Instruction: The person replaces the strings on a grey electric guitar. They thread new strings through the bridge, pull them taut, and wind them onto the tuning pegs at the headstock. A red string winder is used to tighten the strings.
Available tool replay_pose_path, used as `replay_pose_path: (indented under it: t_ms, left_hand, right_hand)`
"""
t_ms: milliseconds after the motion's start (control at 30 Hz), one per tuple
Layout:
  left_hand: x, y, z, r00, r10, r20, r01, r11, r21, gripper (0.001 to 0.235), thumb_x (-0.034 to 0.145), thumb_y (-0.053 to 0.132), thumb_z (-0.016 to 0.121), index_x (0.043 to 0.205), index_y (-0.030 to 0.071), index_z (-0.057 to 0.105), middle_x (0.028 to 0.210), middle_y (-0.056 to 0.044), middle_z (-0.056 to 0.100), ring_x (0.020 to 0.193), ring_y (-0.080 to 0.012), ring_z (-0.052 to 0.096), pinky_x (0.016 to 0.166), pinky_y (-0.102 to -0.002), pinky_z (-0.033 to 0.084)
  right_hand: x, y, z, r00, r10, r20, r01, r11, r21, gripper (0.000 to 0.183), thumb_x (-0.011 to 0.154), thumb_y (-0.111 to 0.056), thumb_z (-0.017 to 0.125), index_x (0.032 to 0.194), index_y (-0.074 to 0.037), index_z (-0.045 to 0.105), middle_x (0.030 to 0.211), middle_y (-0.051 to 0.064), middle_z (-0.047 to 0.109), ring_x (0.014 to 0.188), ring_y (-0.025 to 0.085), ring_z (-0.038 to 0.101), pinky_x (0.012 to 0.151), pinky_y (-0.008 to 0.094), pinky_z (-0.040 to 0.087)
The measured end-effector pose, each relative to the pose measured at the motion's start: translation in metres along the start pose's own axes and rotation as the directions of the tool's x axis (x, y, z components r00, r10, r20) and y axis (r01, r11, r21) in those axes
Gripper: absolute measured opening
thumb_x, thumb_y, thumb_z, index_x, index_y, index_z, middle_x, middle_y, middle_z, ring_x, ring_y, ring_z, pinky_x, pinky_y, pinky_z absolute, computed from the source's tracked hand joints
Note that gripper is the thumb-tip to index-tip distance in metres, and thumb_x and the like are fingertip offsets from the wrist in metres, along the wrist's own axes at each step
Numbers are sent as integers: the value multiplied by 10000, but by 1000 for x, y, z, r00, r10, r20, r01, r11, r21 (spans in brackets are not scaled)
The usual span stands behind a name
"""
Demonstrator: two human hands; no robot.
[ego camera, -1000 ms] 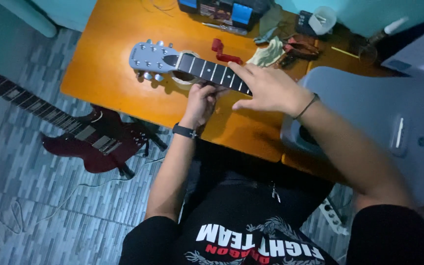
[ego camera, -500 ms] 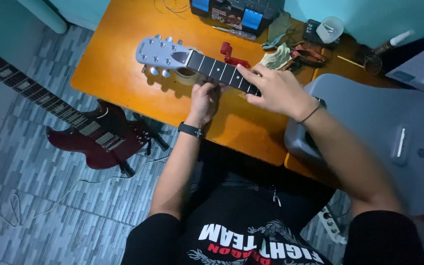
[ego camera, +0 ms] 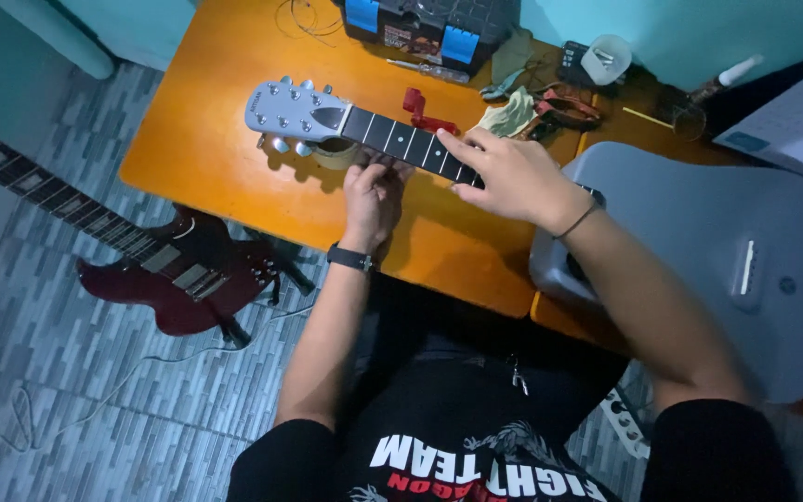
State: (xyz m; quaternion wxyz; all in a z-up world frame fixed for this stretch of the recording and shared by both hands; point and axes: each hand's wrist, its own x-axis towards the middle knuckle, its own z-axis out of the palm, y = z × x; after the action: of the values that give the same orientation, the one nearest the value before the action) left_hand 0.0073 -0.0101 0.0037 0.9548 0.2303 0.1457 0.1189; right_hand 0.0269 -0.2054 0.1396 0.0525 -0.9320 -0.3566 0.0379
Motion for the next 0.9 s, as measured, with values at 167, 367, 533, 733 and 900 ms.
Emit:
replay_pose_path:
  t_ms: [167,367,533,733,900]
  left_hand:
    - [-13,13,13,998,70,-3,-68,976,205,153,871,-76,585,863,76,569,840,-100,689,754,-242,722,711,-313,564]
    - [-12,18,12,999,41,12,-43,965,258,128,901,-43,580,870,72,627,862,-78,710,736,-189,713,718,-291,550]
    - [2,6,-3,999,27,-42,-23,995,96,136,849,-57,625,769,51,642,715,-172,669,664,-380,713,659,-364,578]
    - [-3,16,6,999,50,0,-50,997,56,101,826,-83,575,775,-36,649,799,-247,660,771,-401,683,718,-398,534]
    - [-2,13,1,996,78,-33,-74,990,120,131,854,-80,588,772,-17,670,783,-233,681,743,-402,706,697,-374,569]
  right_hand:
    - [-4,-5,-11,1000,6,28,-7,999,37,679,932,-383,677,1565,-241,474,1255,117,642,969,451,710,702,533,589]
    - [-4,-9,-15,999,-3,44,3,1000,15,659,946,-386,670,1555,-206,492,1258,125,642,958,441,725,702,533,591]
    - [-5,-15,-27,999,-10,50,10,1000,-5,642,955,-398,658,1548,-205,504,1278,124,637,961,465,718,675,555,590]
    - [-6,-19,-31,998,-27,56,25,999,26,632,965,-351,672,1547,-157,518,1256,159,645,946,483,723,648,555,591]
    - [-8,-22,-36,997,-2,75,-6,995,104,663,965,-336,680,1570,-147,485,1298,190,629,981,537,684,657,574,583]
